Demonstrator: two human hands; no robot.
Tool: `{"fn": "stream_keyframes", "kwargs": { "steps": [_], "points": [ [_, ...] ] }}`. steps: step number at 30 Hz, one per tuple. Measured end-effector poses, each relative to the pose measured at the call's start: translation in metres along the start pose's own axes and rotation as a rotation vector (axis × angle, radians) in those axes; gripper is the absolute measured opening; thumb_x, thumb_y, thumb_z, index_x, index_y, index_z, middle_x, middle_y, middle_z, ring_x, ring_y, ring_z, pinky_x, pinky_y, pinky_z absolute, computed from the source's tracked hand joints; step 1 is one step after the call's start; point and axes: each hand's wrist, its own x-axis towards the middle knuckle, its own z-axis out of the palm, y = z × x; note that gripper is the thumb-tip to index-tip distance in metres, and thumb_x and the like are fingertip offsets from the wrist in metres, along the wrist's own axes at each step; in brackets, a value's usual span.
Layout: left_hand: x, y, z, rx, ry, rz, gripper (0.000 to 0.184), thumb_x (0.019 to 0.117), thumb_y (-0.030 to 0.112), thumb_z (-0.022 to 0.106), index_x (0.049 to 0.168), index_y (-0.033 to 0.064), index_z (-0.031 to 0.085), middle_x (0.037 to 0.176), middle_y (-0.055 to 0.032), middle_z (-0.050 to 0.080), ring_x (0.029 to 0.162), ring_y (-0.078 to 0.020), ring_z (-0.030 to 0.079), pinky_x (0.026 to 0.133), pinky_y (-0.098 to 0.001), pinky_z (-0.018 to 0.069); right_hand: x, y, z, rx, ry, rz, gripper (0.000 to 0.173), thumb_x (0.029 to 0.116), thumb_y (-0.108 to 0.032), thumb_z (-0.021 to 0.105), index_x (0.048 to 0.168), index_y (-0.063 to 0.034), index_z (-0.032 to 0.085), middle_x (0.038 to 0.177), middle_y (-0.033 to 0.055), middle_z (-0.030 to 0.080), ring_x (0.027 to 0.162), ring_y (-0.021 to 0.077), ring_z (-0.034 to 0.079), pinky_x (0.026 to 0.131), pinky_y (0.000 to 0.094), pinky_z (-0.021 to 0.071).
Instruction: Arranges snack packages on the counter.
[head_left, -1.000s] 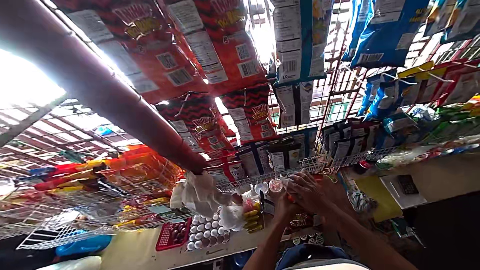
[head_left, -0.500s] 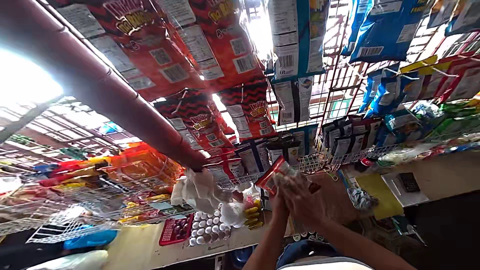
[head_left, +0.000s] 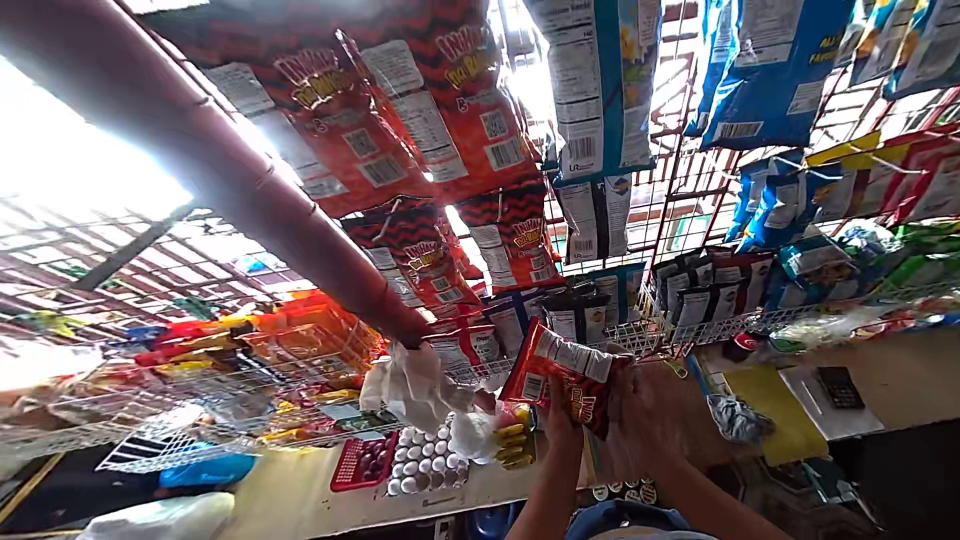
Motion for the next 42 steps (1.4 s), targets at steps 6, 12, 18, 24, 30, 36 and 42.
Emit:
{"fn": "stream_keyframes", "kwargs": {
  "steps": [6,12,18,24,30,36,42],
  "points": [
    [0.020,-0.005,-0.030,0.332,-0.192,-0.293,0.057,0.1118,0.041,0.033,0.155,0.0050,0.028,0.142,-0.0232,0.050,0.120,-0.0308,0.057,0.097,-0.0480,0.0493,0.007,-0.036,-0.012,-0.588,-0.166,-0.466,0.026,0.0899,-0.007,0.068,0.109,0.0101,0.066,0.099,0.0138,0.070,0.087,0.0110,0.067,0.082,0.0270,0.0562],
    [0.010,0.046,-0.025,0.410,-0.424,-0.511,0.072,0.1078,0.059,0.014,0.159,0.0090,0.020,0.137,-0.0211,0.055,0.113,-0.0311,0.063,0.090,-0.0492,0.0543,0.016,-0.039,-0.044,-0.984,-0.715,-1.169,0.012,0.0979,-0.007,0.059,0.096,-0.0053,0.070,0.099,0.0135,0.070,0.098,0.0261,0.068,0.090,0.0353,0.0578],
    [0.024,0.027,-0.013,0.410,-0.309,-0.520,0.049,0.1028,0.020,0.060,0.144,0.0041,0.040,0.102,-0.0125,0.068,0.085,-0.0167,0.068,0.075,-0.0342,0.0585,-0.007,-0.014,-0.042,-1.179,-0.959,-1.261,0.017,0.0893,0.001,0.065,0.098,-0.0114,0.073,0.099,0.0089,0.070,0.094,0.0275,0.068,0.078,0.0396,0.0592],
    [0.036,0.007,-0.029,0.345,-0.273,-0.380,0.061,0.0957,0.004,0.067,0.147,0.0047,0.033,0.110,-0.0163,0.066,0.087,-0.0202,0.070,0.075,-0.0369,0.0604,0.011,-0.041,-0.078,-1.127,-0.700,-0.652,0.018,0.0882,-0.009,0.074,0.102,0.0009,0.076,0.108,0.0193,0.073,0.105,0.0338,0.070,0.093,0.0509,0.0575],
    [0.011,-0.014,-0.013,0.317,-0.426,-0.394,0.043,0.0949,0.001,0.065,0.133,0.0030,0.046,0.098,-0.0104,0.069,0.080,-0.0165,0.069,0.071,-0.0338,0.0598,0.035,-0.047,-0.033,-1.252,-0.554,-0.513,0.045,0.1052,-0.036,0.049,0.136,-0.0078,0.066,0.146,0.0180,0.056,0.140,0.0347,0.048,0.117,0.0507,0.0380],
    [0.024,-0.045,-0.031,0.096,-0.496,-0.440,0.024,0.1077,0.007,0.038,0.119,0.0033,0.058,0.092,-0.0033,0.070,0.083,-0.0107,0.068,0.077,-0.0292,0.0584,-0.012,0.028,-0.080,-1.194,-0.398,-1.095,0.029,0.0988,-0.013,0.057,0.121,-0.0131,0.075,0.134,0.0084,0.068,0.133,0.0288,0.058,0.115,0.0463,0.0444],
    [-0.015,-0.027,-0.009,0.613,-0.633,-0.252,0.025,0.0906,-0.004,0.065,0.115,-0.0025,0.061,0.093,-0.0033,0.069,0.082,-0.0081,0.066,0.078,-0.0284,0.0572,0.011,-0.017,-0.068,-1.202,-0.435,-0.940,0.028,0.0974,-0.012,0.061,0.122,-0.0057,0.074,0.134,0.0138,0.067,0.132,0.0376,0.058,0.110,0.0573,0.0458]
  ]
}}
